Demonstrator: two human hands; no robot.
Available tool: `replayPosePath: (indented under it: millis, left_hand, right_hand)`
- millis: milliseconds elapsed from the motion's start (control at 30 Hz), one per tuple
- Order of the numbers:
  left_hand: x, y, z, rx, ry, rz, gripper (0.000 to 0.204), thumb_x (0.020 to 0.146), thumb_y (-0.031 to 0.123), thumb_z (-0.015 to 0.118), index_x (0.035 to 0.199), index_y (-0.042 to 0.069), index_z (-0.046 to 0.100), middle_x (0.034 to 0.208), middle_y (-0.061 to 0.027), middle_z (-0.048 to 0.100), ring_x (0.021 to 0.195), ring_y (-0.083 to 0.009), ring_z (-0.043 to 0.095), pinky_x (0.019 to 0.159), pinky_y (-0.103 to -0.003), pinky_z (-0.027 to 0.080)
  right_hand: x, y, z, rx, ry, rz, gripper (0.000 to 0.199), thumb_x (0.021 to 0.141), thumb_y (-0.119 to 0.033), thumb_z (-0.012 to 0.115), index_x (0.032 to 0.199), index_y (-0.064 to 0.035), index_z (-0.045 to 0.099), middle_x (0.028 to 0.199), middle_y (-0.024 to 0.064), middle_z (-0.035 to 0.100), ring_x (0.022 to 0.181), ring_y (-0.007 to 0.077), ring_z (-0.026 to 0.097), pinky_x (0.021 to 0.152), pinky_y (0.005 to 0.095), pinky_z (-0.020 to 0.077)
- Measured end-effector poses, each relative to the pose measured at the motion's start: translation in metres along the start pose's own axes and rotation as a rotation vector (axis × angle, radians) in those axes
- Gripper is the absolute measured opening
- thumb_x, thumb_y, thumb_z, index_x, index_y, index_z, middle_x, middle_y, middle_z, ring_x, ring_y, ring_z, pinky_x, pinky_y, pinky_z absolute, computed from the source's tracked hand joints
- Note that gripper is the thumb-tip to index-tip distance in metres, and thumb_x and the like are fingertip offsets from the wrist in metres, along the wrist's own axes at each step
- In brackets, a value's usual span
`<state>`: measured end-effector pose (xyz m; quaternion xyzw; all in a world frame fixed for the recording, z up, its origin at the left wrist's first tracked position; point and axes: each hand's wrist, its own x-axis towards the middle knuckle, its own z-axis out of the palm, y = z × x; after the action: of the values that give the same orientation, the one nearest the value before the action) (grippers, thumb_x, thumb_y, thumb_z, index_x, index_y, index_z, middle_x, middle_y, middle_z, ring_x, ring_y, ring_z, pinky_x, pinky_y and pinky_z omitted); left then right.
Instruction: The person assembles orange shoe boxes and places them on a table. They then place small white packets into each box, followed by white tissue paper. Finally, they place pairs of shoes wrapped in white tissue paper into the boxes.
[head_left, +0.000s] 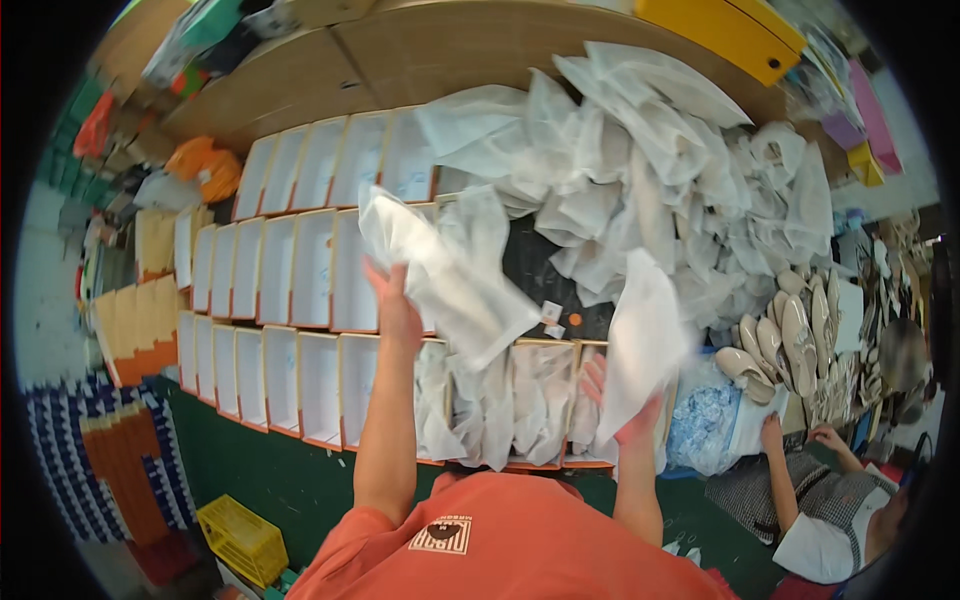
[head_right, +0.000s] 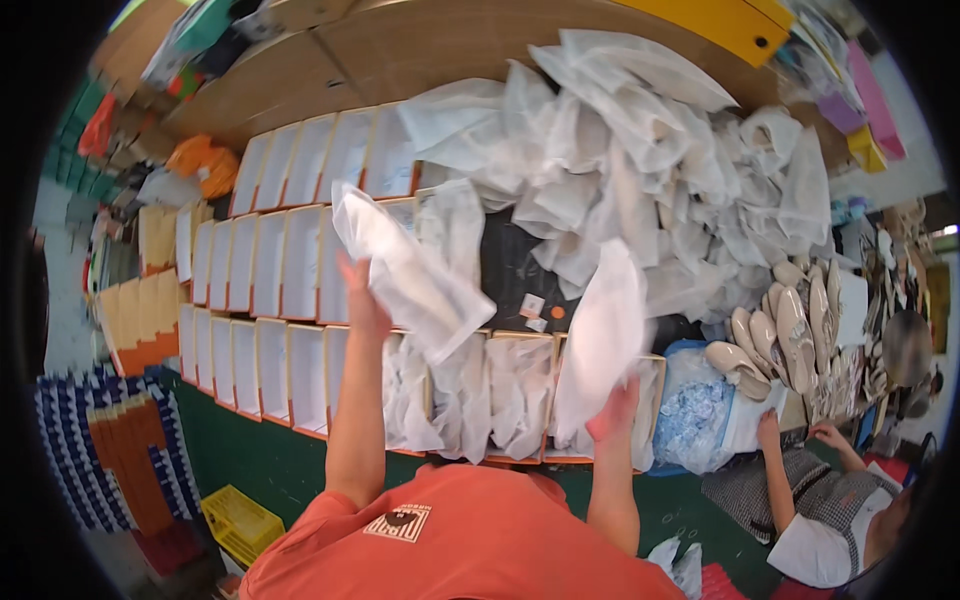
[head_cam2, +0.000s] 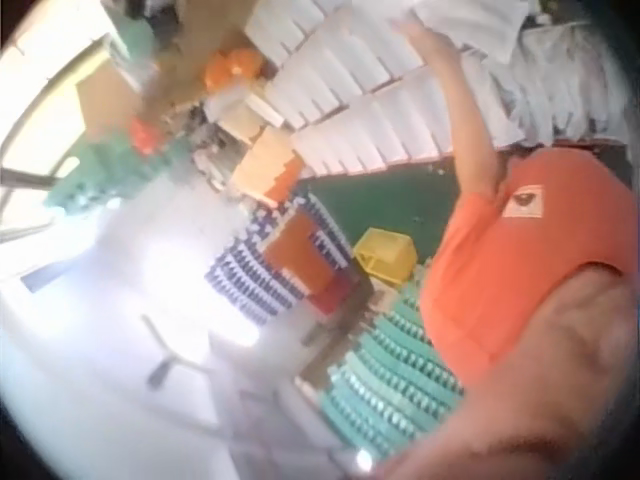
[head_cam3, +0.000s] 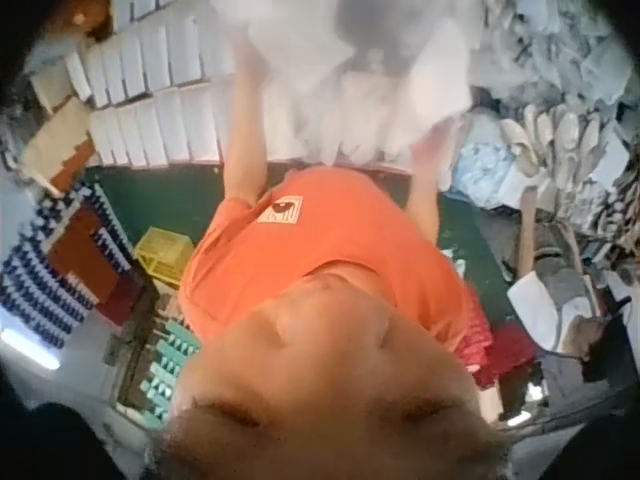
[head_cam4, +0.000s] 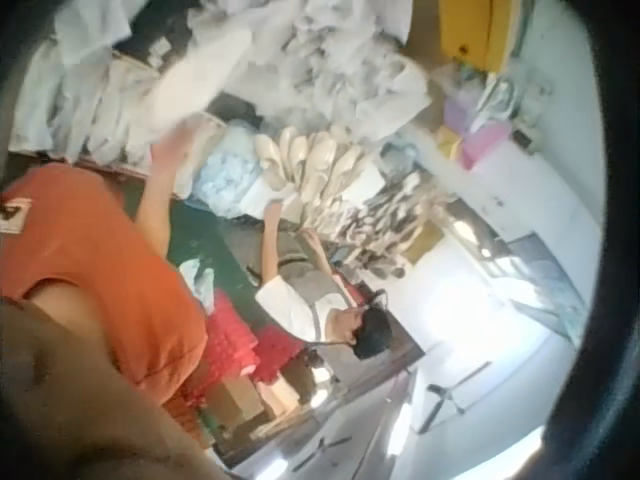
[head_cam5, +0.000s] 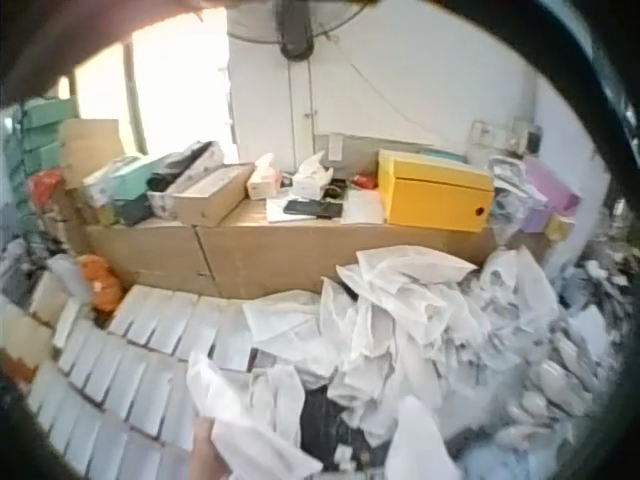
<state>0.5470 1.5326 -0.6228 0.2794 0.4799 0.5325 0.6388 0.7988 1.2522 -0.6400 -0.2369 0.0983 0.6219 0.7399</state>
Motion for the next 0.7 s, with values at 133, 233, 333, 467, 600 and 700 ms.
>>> replayPosePath:
  millis: [133,233,333,467,600,700]
  left_hand:
    - [-0.027,-0.038,-0.124,0.021,0.009,-0.354,0.051,0.096,0.033,0.055,0.138,0.004,0.050,0.130,-0.0093,0.061,0.118,-0.0240,0.059,0.100,-0.039,0.047]
    - [0.000,-0.010,-0.140,0.527,0.038,-0.356,0.065,0.094,0.043,0.056,0.140,-0.003,0.047,0.132,-0.0178,0.061,0.117,-0.0308,0.061,0.100,-0.040,0.047]
    - [0.046,0.031,-0.087,1.150,-0.118,-0.210,0.073,0.095,0.047,0.055,0.142,-0.007,0.041,0.134,-0.0244,0.057,0.124,-0.0364,0.055,0.105,-0.042,0.043]
    - [0.117,-0.045,-0.136,1.498,-0.239,0.201,0.090,0.091,0.058,0.055,0.153,-0.001,0.026,0.150,-0.0302,0.036,0.142,-0.0437,0.031,0.113,-0.053,0.029]
    - [0.077,-0.115,-0.120,1.726,-0.294,0.449,0.080,0.091,0.050,0.057,0.150,0.002,0.033,0.158,-0.0289,0.022,0.146,-0.0449,0.018,0.117,-0.058,0.018]
    - [0.060,-0.113,-0.090,1.652,0.009,0.662,0.055,0.089,0.024,0.064,0.137,0.000,0.051,0.149,-0.0261,0.040,0.136,-0.0431,0.039,0.113,-0.052,0.031]
  right_hand:
    - [0.035,0.068,-0.012,-0.715,0.234,0.007,0.043,0.098,-0.019,0.052,0.137,-0.0011,0.052,0.128,0.0110,0.062,0.115,0.0216,0.061,0.096,0.0339,0.0506]
    - [0.106,0.127,0.031,-1.215,-0.069,-0.110,0.042,0.095,-0.011,0.054,0.135,0.0007,0.054,0.118,0.0060,0.067,0.103,0.0185,0.065,0.091,0.0322,0.0517]
    - [0.171,0.193,0.096,-1.683,-0.180,-0.437,0.052,0.093,-0.021,0.059,0.138,0.0006,0.045,0.111,0.0271,0.064,0.099,0.0381,0.065,0.081,0.0418,0.0532]
    - [0.148,0.222,0.173,-1.644,-0.433,-0.679,0.048,0.090,-0.015,0.063,0.133,0.0035,0.052,0.106,0.0238,0.064,0.099,0.0391,0.065,0.085,0.0398,0.0521]
    - [0.102,0.118,0.121,-1.452,-0.228,-0.432,0.036,0.090,-0.013,0.067,0.123,-0.0013,0.063,0.106,0.0155,0.068,0.094,0.0234,0.069,0.081,0.0311,0.0540]
    - [0.107,-0.033,0.043,-1.578,0.290,-0.559,0.031,0.090,-0.017,0.068,0.117,-0.0025,0.067,0.111,0.0131,0.069,0.090,0.0202,0.069,0.078,0.0326,0.0546]
